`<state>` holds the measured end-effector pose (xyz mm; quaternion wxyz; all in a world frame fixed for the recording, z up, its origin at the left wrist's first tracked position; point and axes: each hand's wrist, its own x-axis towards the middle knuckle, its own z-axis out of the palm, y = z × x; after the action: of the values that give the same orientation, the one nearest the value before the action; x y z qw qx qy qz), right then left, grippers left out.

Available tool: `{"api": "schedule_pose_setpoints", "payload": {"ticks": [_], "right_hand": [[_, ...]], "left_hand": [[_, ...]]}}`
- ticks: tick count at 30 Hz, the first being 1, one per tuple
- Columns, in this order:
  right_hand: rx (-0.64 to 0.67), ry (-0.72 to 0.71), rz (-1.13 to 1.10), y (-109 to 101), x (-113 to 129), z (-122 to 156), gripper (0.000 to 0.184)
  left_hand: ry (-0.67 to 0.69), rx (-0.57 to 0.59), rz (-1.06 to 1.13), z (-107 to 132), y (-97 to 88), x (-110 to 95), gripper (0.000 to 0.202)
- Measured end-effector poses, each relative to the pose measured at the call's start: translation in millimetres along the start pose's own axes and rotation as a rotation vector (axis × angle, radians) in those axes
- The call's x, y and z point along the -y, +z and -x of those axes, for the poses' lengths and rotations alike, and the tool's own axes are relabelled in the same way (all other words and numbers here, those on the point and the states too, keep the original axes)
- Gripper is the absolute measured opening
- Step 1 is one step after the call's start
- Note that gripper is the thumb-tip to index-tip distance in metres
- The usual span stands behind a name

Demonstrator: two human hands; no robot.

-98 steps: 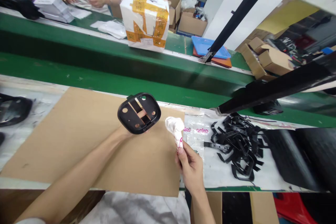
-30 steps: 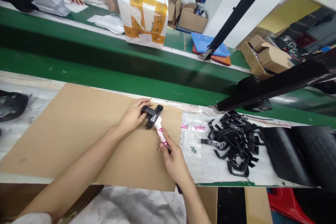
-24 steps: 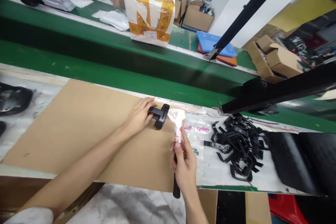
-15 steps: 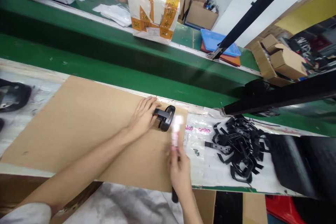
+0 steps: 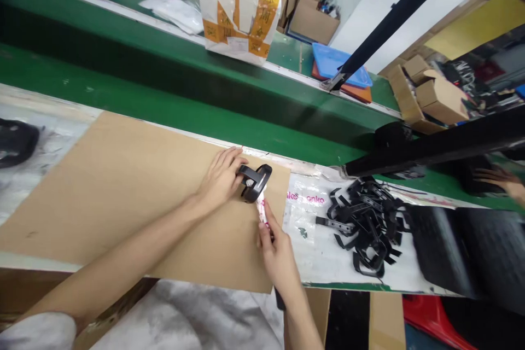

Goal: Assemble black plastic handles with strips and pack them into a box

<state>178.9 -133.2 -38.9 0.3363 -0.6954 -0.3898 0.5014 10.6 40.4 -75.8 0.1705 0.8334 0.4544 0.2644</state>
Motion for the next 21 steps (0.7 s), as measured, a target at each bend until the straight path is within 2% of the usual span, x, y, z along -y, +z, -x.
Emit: {"api": "schedule_pose_setpoints", "payload": {"ticks": [1, 4, 6, 10, 11, 13, 15, 17, 19, 21], "right_hand": [[0.007, 0.017, 0.003, -2.8, 1.2, 0.2, 0.072], [-0.182, -0.036, -0.049, -5.9, 2.6, 3.8, 0.072], [-0.233, -0.089, -0.043, -4.3, 0.7, 4.5, 0.071], [-0.004, -0.053, 0.082, -8.1, -0.7, -3.1, 0.066], [0.016, -0.043, 0.084, -10.9, 0.4, -5.0, 0.066], [-0.038, -0.041, 0.030, -15.5, 3.3, -6.2, 0.071], [-0.134, -0.039, -0.073, -16.7, 6.0, -3.9, 0.077], [-0.209, -0.024, -0.179, -14.9, 7.4, -0.2, 0.078], [-0.246, -0.021, -0.253, -12.8, 7.1, 2.8, 0.072], [-0.254, -0.065, -0.256, -12.0, 6.1, 4.1, 0.063]], "left_hand": [[0.002, 0.001, -0.003, 0.1, -0.2, 0.0, 0.035], [0.015, 0.005, -0.012, 0.0, -0.1, 0.1, 0.035], [0.021, 0.008, -0.014, -0.5, 0.5, 0.2, 0.035], [0.016, 0.000, 0.003, -0.8, 0.0, 0.4, 0.031], [0.015, -0.001, 0.015, -0.7, -0.8, 0.7, 0.030], [0.017, -0.001, 0.073, -0.6, -3.1, 1.9, 0.030], [0.006, -0.019, 0.221, -1.6, -5.6, 4.0, 0.028], [-0.046, -0.065, 0.473, -4.3, -7.1, 6.4, 0.025], [-0.175, -0.111, 0.802, -8.3, -7.4, 7.9, 0.019], [-0.318, -0.118, 1.065, -12.5, -7.6, 6.7, 0.029]]}}
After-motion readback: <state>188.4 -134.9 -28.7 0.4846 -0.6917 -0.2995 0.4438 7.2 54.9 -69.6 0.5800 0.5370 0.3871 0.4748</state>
